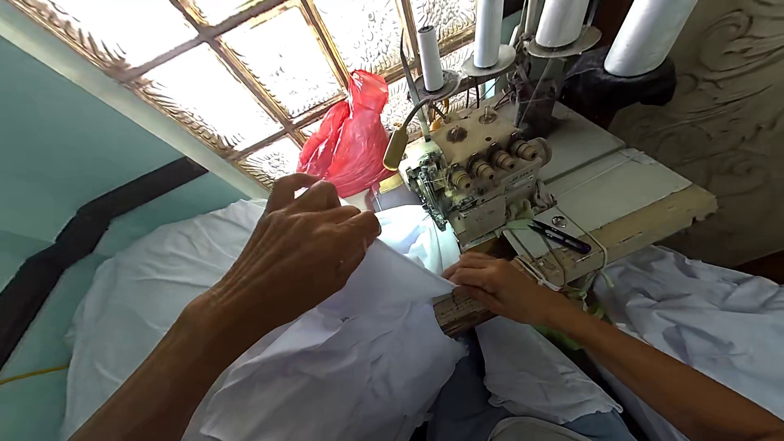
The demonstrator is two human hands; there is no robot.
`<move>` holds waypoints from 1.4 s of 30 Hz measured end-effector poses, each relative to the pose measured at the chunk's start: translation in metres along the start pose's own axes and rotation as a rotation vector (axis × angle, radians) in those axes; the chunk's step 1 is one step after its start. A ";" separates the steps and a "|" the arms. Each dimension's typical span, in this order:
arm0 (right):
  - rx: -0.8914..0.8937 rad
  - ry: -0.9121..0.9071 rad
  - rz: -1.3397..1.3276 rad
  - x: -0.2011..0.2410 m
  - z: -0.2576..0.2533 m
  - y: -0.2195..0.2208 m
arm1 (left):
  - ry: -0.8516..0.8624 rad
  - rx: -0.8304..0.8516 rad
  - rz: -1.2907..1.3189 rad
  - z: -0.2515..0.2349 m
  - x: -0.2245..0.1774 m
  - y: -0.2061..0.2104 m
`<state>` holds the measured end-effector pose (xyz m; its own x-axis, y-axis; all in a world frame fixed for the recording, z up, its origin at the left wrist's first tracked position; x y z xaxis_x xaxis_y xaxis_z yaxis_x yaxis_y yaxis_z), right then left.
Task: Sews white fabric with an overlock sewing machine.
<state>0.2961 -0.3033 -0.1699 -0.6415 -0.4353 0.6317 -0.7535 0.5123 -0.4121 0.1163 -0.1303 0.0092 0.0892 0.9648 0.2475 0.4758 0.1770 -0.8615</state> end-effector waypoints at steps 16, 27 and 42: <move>-0.130 -0.047 0.159 -0.030 -0.018 0.002 | 0.111 -0.085 -0.159 -0.012 -0.042 0.021; -0.127 0.008 0.111 -0.024 -0.003 -0.001 | 0.028 -0.081 -0.005 -0.010 -0.059 0.073; -0.386 -0.193 0.539 -0.030 -0.005 0.020 | -0.394 -0.161 0.073 0.013 -0.073 0.140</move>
<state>0.3010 -0.2757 -0.1939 -0.9533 -0.1511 0.2617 -0.2396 0.9056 -0.3500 0.1649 -0.1733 -0.1356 -0.1989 0.9797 -0.0267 0.6136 0.1032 -0.7829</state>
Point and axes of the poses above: each hand's wrist, its own z-axis away from the middle knuckle, its own y-axis out of the palm, x = y × z, the point moved 1 cm from there along -z, towards the middle knuckle, and after that the axes turned 13 degrees about -x, right-handed, at the moved point
